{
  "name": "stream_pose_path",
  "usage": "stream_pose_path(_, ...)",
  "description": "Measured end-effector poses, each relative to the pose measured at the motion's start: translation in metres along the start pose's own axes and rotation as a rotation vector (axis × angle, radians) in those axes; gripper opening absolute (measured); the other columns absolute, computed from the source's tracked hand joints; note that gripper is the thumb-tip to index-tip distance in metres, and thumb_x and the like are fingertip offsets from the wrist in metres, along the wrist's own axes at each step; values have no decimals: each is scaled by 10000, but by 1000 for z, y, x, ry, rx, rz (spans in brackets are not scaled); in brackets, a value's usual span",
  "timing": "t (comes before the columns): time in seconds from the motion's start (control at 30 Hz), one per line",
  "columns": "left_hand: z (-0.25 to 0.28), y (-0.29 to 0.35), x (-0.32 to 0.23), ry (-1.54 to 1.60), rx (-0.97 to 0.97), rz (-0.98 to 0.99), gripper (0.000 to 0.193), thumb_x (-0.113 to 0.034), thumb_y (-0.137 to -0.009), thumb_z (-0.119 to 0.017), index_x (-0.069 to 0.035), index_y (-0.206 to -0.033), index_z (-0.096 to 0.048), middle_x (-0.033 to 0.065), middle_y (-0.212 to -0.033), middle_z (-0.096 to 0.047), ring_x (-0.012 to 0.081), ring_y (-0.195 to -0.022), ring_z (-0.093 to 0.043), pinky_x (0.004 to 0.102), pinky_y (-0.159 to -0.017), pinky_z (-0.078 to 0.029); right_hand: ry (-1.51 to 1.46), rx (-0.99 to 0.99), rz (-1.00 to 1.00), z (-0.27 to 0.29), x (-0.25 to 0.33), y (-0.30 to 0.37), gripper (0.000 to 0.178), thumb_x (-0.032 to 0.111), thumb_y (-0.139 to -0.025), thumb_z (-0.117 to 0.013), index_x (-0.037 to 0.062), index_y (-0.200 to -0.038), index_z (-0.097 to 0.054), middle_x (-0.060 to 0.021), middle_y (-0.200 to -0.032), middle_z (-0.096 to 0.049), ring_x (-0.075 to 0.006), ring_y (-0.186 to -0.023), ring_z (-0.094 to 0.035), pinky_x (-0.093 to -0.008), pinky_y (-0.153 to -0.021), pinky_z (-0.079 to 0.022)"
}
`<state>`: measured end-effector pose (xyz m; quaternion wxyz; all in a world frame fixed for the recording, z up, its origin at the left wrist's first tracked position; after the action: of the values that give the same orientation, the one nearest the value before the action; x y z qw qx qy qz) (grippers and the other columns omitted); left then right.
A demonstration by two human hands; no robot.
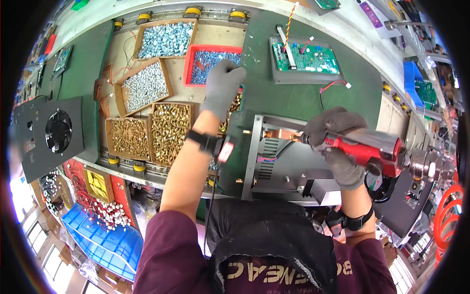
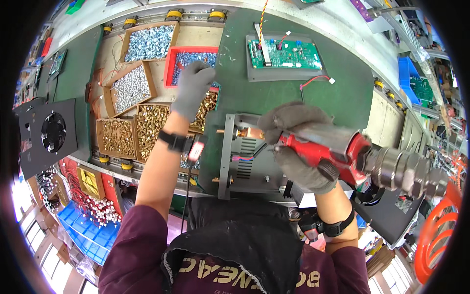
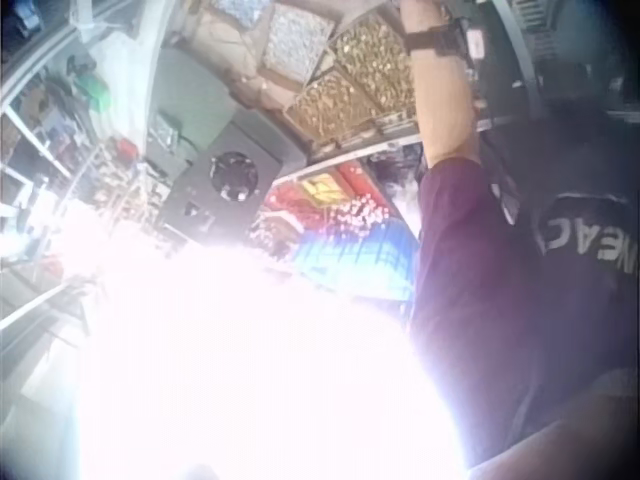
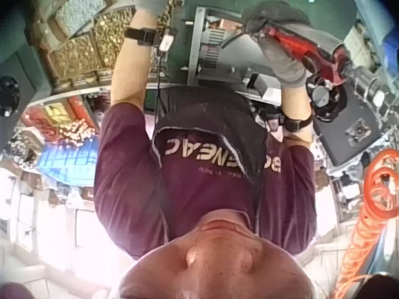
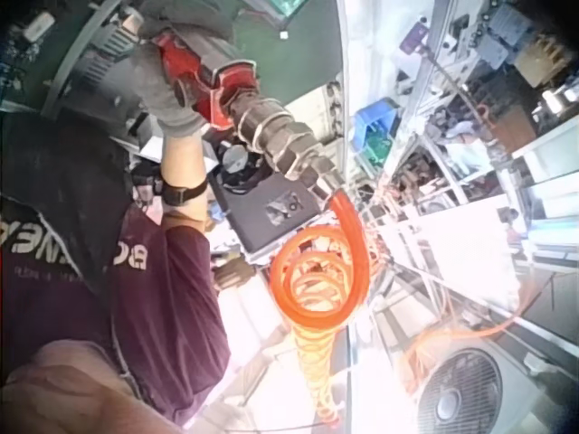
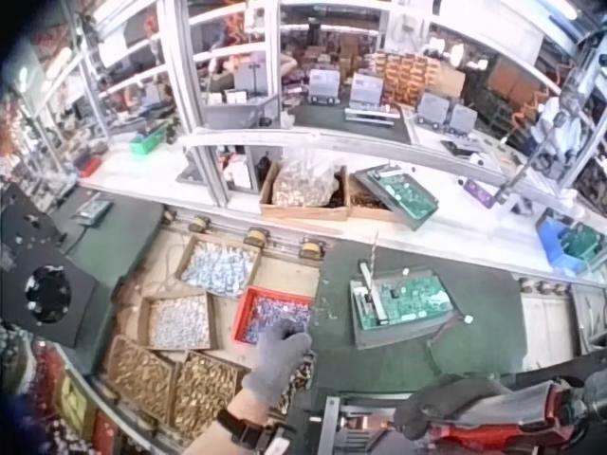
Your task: Assembling and wiring components for a power supply or inverter unit.
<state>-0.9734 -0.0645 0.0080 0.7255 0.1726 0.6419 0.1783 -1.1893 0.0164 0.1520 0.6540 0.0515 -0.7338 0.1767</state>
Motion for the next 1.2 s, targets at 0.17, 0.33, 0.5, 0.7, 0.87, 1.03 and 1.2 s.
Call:
stream_pose_path(0.17,21,78,31,993,263,91,224,-108,-821,-562,24,-1001,-586,57,-732,-555,139,-586,-485,268,-506,-409,-54,6,35,0,-3,5,280,80,-806,-653,25,-1022,-484,-159,-949,-596,-171,-795,-604,-284,-689,-523)
stream_pose_path(0.33,5,143,29,764,207,32,303,-126,-893,-545,46,-1142,-553,75,-853,-591,149,-707,-560,269,-606,-468,-39,-9,-64,1,-5,19,345,111,-829,-628,24,-1125,-473,-117,-1028,-584,-164,-921,-585,-316,-796,-512)
stream_pose_path(0.5,-83,169,36,708,252,245,233,-92,-891,-536,50,-1068,-584,87,-874,-623,141,-732,-604,265,-618,-520,-45,139,99,-4,-3,17,394,92,-821,-626,42,-1180,-471,-96,-1057,-589,-149,-936,-578,-299,-825,-488)
stream_pose_path(0.7,-120,151,49,1087,167,318,247,-57,-899,-460,56,-1106,-534,99,-934,-604,163,-792,-605,264,-676,-531,42,40,62,-14,6,24,348,26,-799,-630,36,-1126,-513,-95,-1014,-623,-142,-889,-605,-274,-800,-491)
stream_pose_path(0.87,-106,164,44,1158,269,235,299,-14,-885,-400,118,-1140,-481,142,-1002,-584,186,-869,-597,276,-757,-530,328,118,34,-16,11,21,266,5,-798,-611,38,-1051,-534,-109,-1021,-619,-137,-863,-600,-281,-777,-498)
stream_pose_path(1.03,-103,163,40,1071,287,215,310,7,-855,-401,141,-1122,-486,154,-1018,-574,205,-888,-588,298,-784,-528,136,100,140,-18,6,17,273,168,-795,-695,63,-940,-488,-137,-902,-594,-183,-761,-579,-319,-722,-510)
stream_pose_path(1.2,-101,163,42,1042,310,189,332,5,-850,-413,128,-1149,-489,140,-1010,-573,190,-872,-579,288,-764,-511,90,208,182,-17,5,16,223,6,-778,-622,57,-951,-491,-111,-948,-594,-149,-796,-569,-293,-723,-495)
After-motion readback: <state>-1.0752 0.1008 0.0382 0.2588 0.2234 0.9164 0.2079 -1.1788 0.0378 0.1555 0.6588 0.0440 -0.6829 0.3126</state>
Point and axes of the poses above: each hand's wrist, its own y-axis away from the middle knuckle, its own z-axis out of the back of the hand, x = y × z, the point moved 3 cm from there along -y, towards the middle knuckle
